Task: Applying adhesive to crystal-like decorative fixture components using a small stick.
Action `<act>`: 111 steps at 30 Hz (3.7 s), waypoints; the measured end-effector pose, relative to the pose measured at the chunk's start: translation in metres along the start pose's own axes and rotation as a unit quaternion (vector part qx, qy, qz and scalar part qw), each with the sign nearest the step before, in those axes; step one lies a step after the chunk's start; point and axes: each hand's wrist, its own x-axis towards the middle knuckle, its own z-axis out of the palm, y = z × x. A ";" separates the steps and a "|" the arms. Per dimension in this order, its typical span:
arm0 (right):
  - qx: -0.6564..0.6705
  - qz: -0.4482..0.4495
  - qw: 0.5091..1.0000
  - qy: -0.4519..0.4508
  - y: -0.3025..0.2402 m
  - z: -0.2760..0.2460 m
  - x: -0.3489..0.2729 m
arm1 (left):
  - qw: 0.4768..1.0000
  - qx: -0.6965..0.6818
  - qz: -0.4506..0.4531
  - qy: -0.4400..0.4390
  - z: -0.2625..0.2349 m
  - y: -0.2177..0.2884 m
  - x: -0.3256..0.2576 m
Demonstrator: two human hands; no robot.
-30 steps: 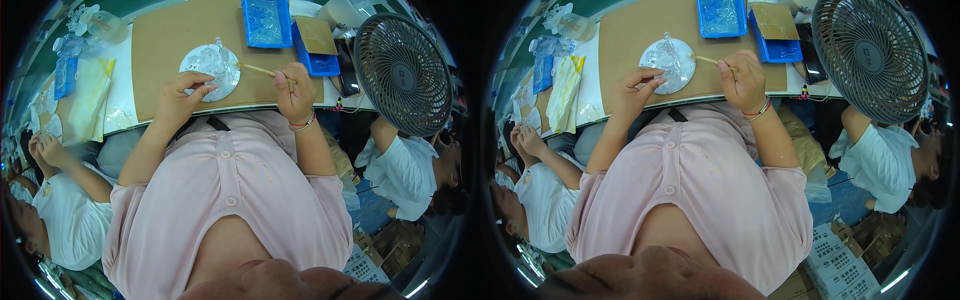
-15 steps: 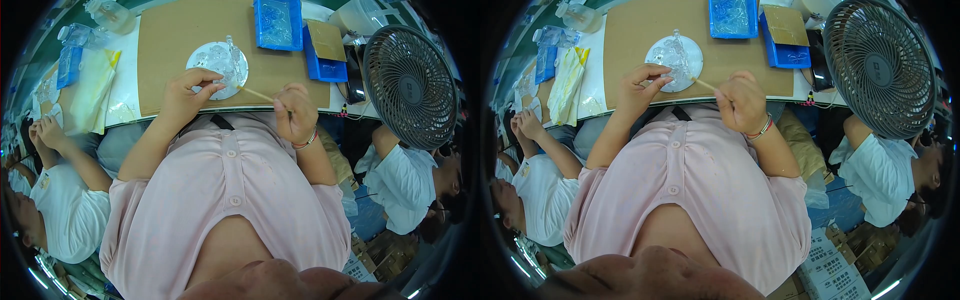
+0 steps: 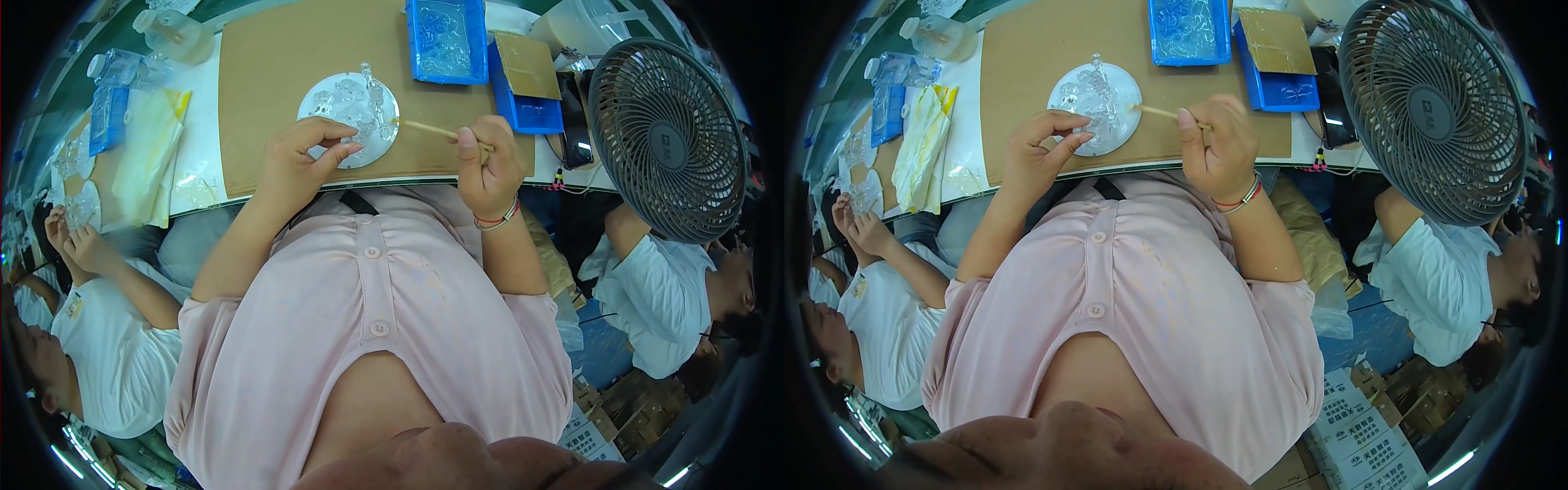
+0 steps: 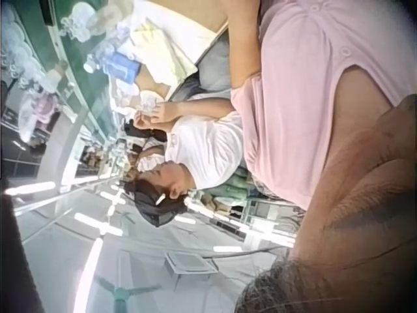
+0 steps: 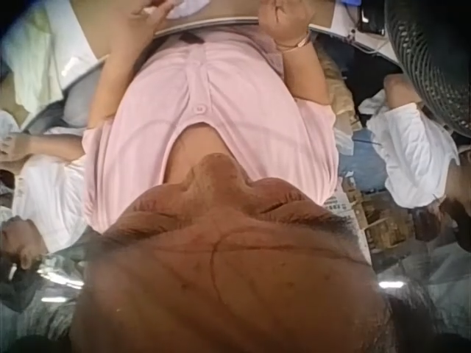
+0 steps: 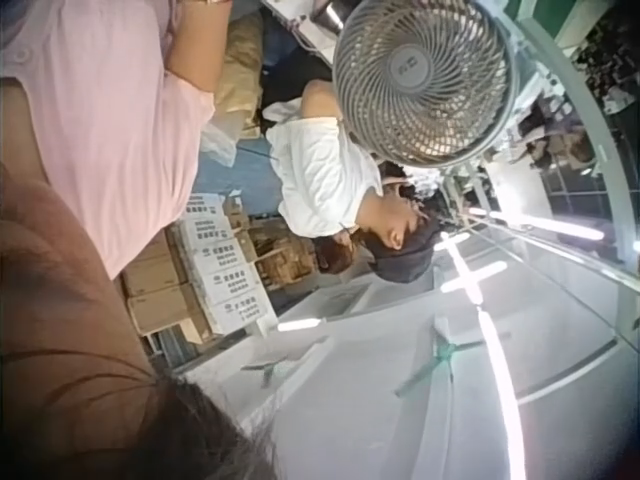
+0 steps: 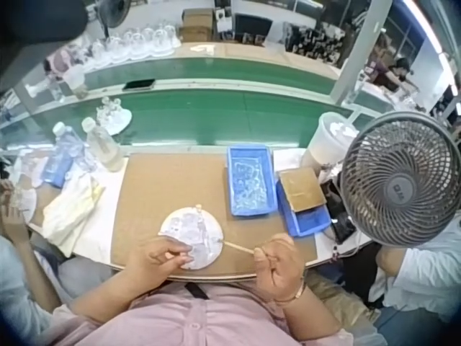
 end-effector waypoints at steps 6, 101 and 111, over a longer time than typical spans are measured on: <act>0.026 -0.024 0.999 -0.037 -0.013 -0.007 0.005 | 0.999 0.022 0.047 0.009 -0.002 0.002 0.004; -0.194 -0.022 0.975 -0.104 0.042 -0.012 0.090 | 0.984 0.111 0.064 0.128 -0.060 -0.033 0.033; -0.160 0.000 0.983 -0.093 0.047 -0.008 0.094 | 0.983 0.093 0.063 0.142 -0.044 -0.033 0.035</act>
